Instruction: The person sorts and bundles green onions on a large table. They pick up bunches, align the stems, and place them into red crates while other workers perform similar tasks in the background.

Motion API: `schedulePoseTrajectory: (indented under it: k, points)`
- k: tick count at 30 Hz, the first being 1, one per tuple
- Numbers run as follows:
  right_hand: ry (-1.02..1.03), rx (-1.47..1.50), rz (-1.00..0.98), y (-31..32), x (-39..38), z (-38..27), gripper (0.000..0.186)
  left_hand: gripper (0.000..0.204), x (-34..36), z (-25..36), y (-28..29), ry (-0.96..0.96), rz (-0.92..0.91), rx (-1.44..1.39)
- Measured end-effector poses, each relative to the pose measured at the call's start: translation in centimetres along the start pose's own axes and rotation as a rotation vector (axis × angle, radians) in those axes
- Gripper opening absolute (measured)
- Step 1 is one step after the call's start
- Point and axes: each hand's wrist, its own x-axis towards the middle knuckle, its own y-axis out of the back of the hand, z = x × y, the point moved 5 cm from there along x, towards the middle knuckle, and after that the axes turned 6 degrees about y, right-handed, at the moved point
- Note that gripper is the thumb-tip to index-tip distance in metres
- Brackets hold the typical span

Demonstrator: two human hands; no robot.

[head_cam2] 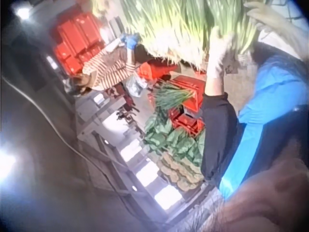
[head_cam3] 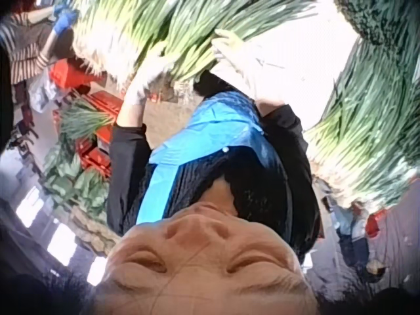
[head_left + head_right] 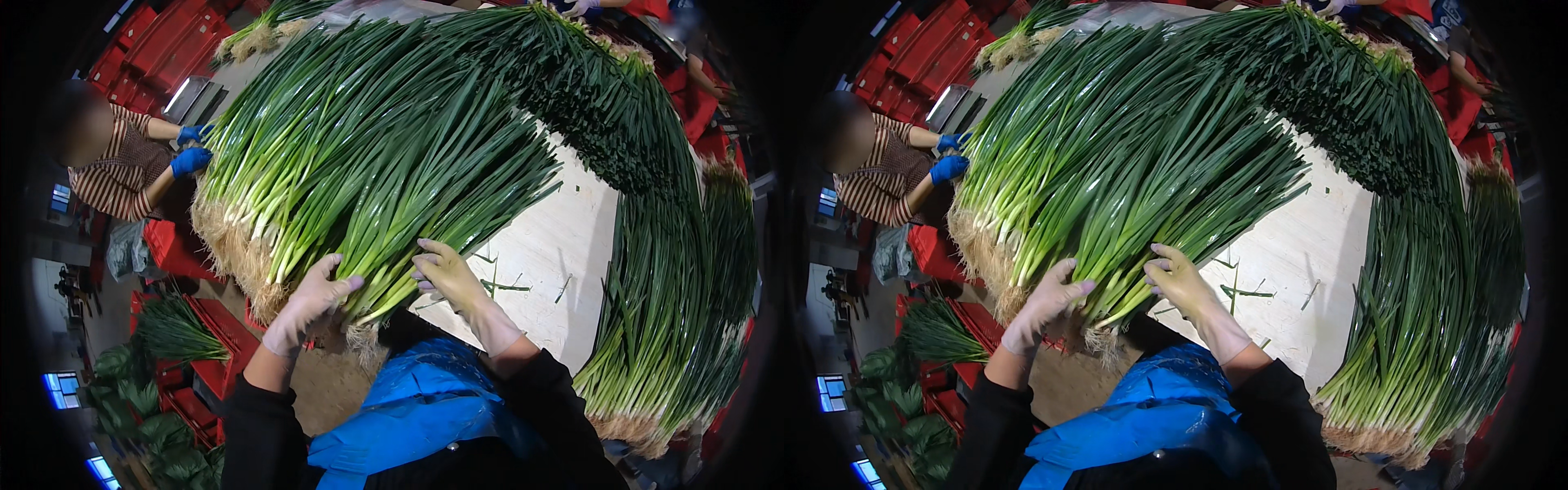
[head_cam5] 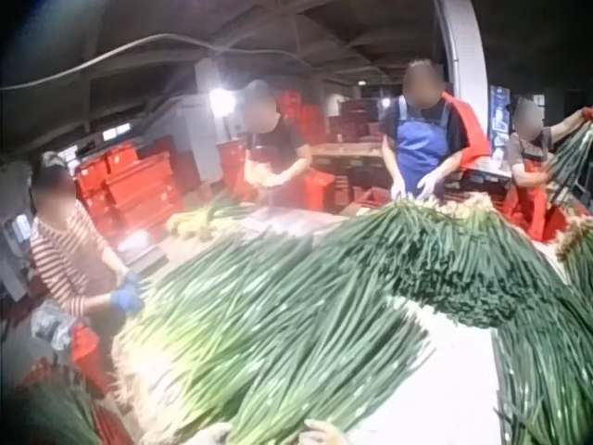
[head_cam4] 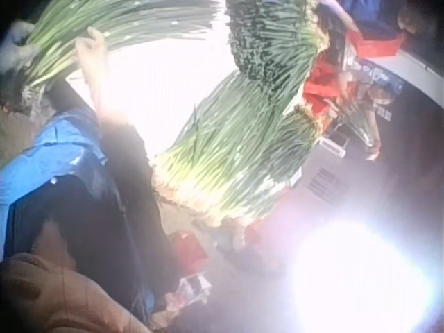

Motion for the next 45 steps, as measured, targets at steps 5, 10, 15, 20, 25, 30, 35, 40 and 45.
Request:
schedulePoseTrajectory:
  k: [5,10,15,20,25,30,35,40,45]
  points:
    - [-0.006,0.031,0.001,-0.3,-0.2,1.1,0.054,0.039,3.0,-1.8,2.6,-0.024,-0.019,0.006]
    - [0.011,0.042,-0.007,-0.2,-0.4,1.8,0.05,0.044,2.9,-0.4,2.4,-0.086,0.031,0.179]
    - [-0.087,-0.031,-0.01,-0.7,-1.0,1.7,0.048,0.073,2.1,1.2,1.2,-0.047,-0.091,0.212]
    - [-0.115,-0.039,-0.022,-0.9,-1.2,2.8,0.045,0.071,3.3,0.1,-0.7,-0.237,0.11,0.609]
    - [-0.225,0.029,0.069,0.0,-1.9,4.9,0.042,0.063,1.8,-1.2,-3.0,-0.464,0.225,0.905]
    - [-0.243,0.082,0.138,0.9,-2.4,6.4,0.04,0.065,1.3,-1.2,-5.0,-0.412,0.135,0.946]
    - [-0.214,0.102,0.105,0.8,-2.4,6.4,0.038,0.062,1.6,-1.1,-3.7,-0.536,0.072,0.875]
    - [-0.163,0.108,0.079,0.9,-3.2,5.7,0.038,0.064,2.2,-0.2,-2.2,-0.488,0.143,1.036]
    - [0.132,-0.289,0.323,4.9,-5.0,4.3,0.047,0.073,-0.5,3.0,-3.4,-0.569,0.408,0.996]
